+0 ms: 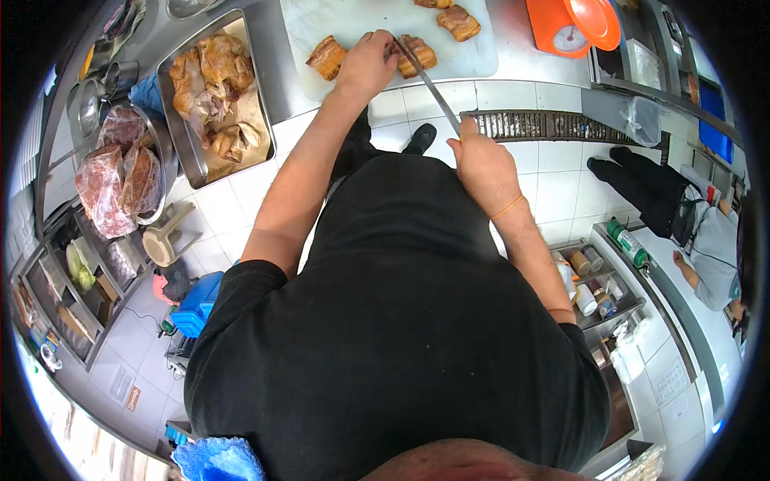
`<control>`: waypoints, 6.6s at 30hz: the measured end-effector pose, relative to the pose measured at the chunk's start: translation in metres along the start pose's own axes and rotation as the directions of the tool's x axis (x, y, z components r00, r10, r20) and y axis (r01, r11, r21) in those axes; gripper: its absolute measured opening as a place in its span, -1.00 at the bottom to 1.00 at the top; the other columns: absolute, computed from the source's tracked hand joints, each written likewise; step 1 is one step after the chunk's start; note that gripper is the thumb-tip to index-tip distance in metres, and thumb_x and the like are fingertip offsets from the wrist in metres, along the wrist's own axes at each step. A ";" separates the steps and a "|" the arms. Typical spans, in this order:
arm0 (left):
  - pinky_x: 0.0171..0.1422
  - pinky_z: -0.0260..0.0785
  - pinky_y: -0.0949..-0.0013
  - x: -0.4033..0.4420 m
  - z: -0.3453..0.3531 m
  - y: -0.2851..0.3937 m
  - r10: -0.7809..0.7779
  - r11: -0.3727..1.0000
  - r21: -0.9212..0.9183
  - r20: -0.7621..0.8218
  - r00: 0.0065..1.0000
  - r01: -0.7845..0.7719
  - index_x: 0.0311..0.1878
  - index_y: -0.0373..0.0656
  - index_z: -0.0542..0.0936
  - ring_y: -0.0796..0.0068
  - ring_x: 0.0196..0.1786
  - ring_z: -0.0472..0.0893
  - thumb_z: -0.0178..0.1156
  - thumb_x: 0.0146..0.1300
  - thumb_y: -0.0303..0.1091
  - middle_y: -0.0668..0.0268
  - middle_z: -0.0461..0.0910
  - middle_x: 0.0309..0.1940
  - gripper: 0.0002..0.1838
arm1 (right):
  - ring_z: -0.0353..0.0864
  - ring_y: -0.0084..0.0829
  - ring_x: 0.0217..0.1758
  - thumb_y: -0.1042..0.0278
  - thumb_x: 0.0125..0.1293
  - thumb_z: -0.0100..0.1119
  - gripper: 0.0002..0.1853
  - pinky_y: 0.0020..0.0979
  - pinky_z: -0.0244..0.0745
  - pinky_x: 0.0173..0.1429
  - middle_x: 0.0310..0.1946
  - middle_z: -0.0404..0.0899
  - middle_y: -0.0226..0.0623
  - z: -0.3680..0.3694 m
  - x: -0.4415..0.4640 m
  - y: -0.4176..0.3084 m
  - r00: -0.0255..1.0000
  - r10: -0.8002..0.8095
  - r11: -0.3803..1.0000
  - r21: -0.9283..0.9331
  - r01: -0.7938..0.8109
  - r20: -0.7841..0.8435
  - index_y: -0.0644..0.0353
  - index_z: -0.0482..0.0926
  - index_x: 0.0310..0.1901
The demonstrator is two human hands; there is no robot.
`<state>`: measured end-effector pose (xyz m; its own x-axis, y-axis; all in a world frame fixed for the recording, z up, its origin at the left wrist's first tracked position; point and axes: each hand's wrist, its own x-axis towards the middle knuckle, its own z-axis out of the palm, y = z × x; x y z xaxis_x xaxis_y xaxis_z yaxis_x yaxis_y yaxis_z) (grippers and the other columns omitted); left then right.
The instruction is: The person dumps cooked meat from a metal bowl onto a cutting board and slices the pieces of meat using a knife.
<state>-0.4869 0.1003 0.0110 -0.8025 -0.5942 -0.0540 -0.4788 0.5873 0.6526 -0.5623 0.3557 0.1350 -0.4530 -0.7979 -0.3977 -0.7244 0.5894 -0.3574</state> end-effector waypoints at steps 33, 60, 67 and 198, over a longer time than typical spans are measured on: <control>0.13 0.64 0.13 0.024 -0.002 -0.010 -0.100 0.993 0.075 0.156 0.983 0.089 0.03 -0.13 0.69 0.15 -0.01 0.81 0.43 0.30 -0.27 0.20 0.83 -0.11 -0.71 | 0.78 0.27 -0.13 0.16 0.62 0.07 -0.67 0.19 0.64 -0.01 -0.26 0.77 0.19 0.009 0.041 -0.020 0.987 0.088 0.995 0.041 -0.094 0.135 0.33 0.41 0.05; 0.55 0.36 -0.02 -0.017 0.017 0.034 0.134 0.952 0.292 -0.123 0.983 -0.093 0.39 -0.14 0.53 0.04 0.49 0.49 0.59 0.09 0.09 0.10 0.53 0.41 -0.14 | 0.76 0.21 -0.24 0.08 0.55 0.23 -0.61 0.21 0.61 -0.14 -0.38 0.74 0.10 0.009 0.051 0.043 0.994 -0.043 0.997 -0.063 0.037 -0.101 0.23 0.47 0.13; 0.62 0.22 -0.01 -0.005 0.021 0.046 0.058 0.940 0.342 -0.097 0.994 -0.021 0.30 -0.14 0.57 0.10 0.43 0.53 0.59 0.06 0.15 0.14 0.60 0.31 -0.18 | 0.77 0.24 -0.23 0.11 0.54 0.24 -0.62 0.21 0.63 -0.12 -0.38 0.74 0.15 0.007 0.044 0.043 0.997 -0.051 0.996 -0.075 0.047 -0.064 0.27 0.46 0.08; 0.06 0.62 0.03 -0.014 0.052 0.055 0.080 0.973 0.231 -0.265 0.961 -0.017 -0.10 -0.01 0.67 0.07 -0.04 0.75 0.46 0.17 -0.26 0.24 0.73 -0.16 -0.75 | 0.77 0.22 -0.26 0.14 0.56 0.22 -0.67 0.15 0.64 -0.14 -0.39 0.73 0.15 -0.002 -0.038 0.061 0.999 0.041 0.998 -0.049 -0.041 0.004 0.31 0.49 -0.04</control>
<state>-0.5200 0.1696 0.0080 -0.7152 -0.6695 0.2005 -0.5342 0.7087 0.4608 -0.5902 0.4219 0.1301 -0.4803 -0.7723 -0.4157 -0.7299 0.6148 -0.2988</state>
